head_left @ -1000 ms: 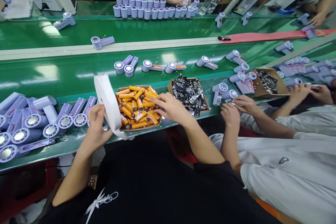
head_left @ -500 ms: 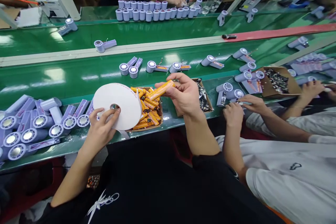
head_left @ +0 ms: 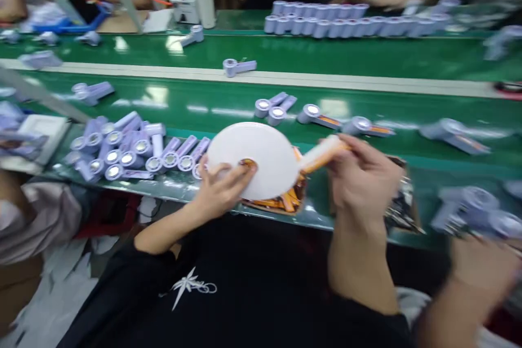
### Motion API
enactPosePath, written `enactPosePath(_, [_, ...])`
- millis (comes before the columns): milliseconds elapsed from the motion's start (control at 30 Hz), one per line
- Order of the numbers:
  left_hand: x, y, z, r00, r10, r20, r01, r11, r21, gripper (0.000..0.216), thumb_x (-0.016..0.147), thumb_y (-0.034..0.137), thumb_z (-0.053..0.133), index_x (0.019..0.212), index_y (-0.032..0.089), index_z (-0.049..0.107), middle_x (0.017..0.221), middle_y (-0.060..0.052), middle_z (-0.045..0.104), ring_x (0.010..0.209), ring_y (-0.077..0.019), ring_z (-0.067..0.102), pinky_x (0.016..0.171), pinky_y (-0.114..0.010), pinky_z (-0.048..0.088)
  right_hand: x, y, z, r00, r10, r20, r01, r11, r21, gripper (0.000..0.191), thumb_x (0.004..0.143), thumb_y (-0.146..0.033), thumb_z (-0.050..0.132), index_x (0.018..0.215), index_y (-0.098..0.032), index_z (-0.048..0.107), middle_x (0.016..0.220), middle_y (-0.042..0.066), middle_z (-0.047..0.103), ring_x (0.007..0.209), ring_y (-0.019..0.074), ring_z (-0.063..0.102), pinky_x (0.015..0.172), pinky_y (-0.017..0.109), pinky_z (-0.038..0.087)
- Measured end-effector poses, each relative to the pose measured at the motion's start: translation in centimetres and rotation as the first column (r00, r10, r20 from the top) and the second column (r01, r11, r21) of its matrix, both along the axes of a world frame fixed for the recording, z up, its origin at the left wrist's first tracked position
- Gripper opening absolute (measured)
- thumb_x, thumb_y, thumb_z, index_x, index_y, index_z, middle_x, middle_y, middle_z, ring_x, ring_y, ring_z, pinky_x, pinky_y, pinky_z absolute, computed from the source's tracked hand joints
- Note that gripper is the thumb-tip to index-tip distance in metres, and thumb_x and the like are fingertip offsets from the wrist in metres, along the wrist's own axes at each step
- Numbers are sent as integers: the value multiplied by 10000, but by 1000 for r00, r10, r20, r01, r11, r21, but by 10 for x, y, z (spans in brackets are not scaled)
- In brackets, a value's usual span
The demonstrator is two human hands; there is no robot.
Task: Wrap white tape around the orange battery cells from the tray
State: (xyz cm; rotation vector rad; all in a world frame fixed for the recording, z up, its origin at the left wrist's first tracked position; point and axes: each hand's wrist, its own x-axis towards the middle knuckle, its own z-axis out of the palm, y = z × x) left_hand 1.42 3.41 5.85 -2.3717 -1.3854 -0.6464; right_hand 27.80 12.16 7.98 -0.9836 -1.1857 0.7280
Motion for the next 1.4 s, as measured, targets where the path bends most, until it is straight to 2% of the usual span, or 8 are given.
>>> enactPosePath(200, [43, -26, -41, 997, -1, 80, 9, 995, -100, 734, 956, 583, 754, 1615, 299, 604, 1259, -91, 772, 1138, -307, 505, 1327, -579, 69, 10, 26, -39, 954, -85, -286, 139, 975, 171, 478, 720, -272, 990, 1154, -365, 812, 1052, -5, 823, 1002, 250, 836, 908, 513, 731])
enactPosePath(333, [2, -23, -24, 987, -142, 79, 161, 914, -371, 953, 837, 536, 878, 1676, 271, 512, 1386, -128, 727, 1266, -357, 510, 1277, -579, 202, 67, 65, -24, 895, -163, -416, 294, 916, 274, 435, 749, -307, 929, 1153, -377, 785, 1158, -1, 802, 1092, 209, 816, 872, 390, 711])
enactPosePath(500, [-8, 143, 17, 893, -362, 268, 433, 528, -730, 729, 904, 702, 737, 1502, 289, 675, 1291, -105, 766, 1160, -316, 641, 1061, -445, 478, 71, 45, -12, 963, -177, -204, 208, 968, 141, 588, 752, -426, 979, 1264, -301, 719, 1231, 55, 800, 1212, 283, 791, 1011, 500, 688])
enactPosePath(667, [91, 298, 0, 994, -56, -95, -11, 804, -594, 643, 1013, 594, 602, 1409, 101, 721, 1432, -248, 699, 1368, -418, 553, 1145, -520, 389, 44, 35, -16, 978, -165, -128, 176, 981, 81, 578, 744, -500, 995, 1210, -277, 735, 1140, 59, 844, 1150, 277, 825, 1000, 452, 694])
enactPosePath(833, [151, 343, -38, 957, -124, -261, -68, 782, -619, 433, 871, 357, 765, 1202, 83, 818, 1313, -269, 752, 1419, -480, 498, 1231, -623, 267, 65, 35, -2, 990, -137, -18, 138, 989, 59, 502, 766, -441, 995, 1177, -267, 766, 1088, 60, 858, 1106, 294, 847, 933, 440, 722])
enactPosePath(1133, [8, 299, -34, 969, -99, -228, -77, 752, -654, 366, 817, 175, 703, 1158, 172, 836, 1366, -201, 725, 1308, -402, 585, 1107, -495, 458, 70, 84, 13, 993, 6, 121, -11, 999, 43, 476, 682, -332, 1023, 1103, -263, 811, 1059, 32, 850, 979, 253, 848, 879, 424, 742])
enactPosePath(1267, [-34, 312, -38, 981, -79, -178, -76, 685, -724, 264, 842, 223, 701, 1054, 216, 857, 1468, -103, 733, 1295, -316, 633, 1089, -378, 467, 3, 168, -20, 907, 373, 196, -346, 925, -157, 459, 712, -316, 953, 1139, -213, 818, 1100, 31, 840, 1000, 206, 815, 1015, 417, 691])
enactPosePath(1400, [-39, 334, -42, 991, -75, -108, -40, 609, -792, 241, 863, 363, 741, 1062, 291, 854, 1450, 18, 766, 1176, -219, 703, 920, -250, 476, -60, 219, -60, 777, 535, 332, -424, 835, -352, 427, 754, -202, 865, 1173, -139, 817, 1078, 60, 851, 1003, 218, 801, 1056, 420, 650])
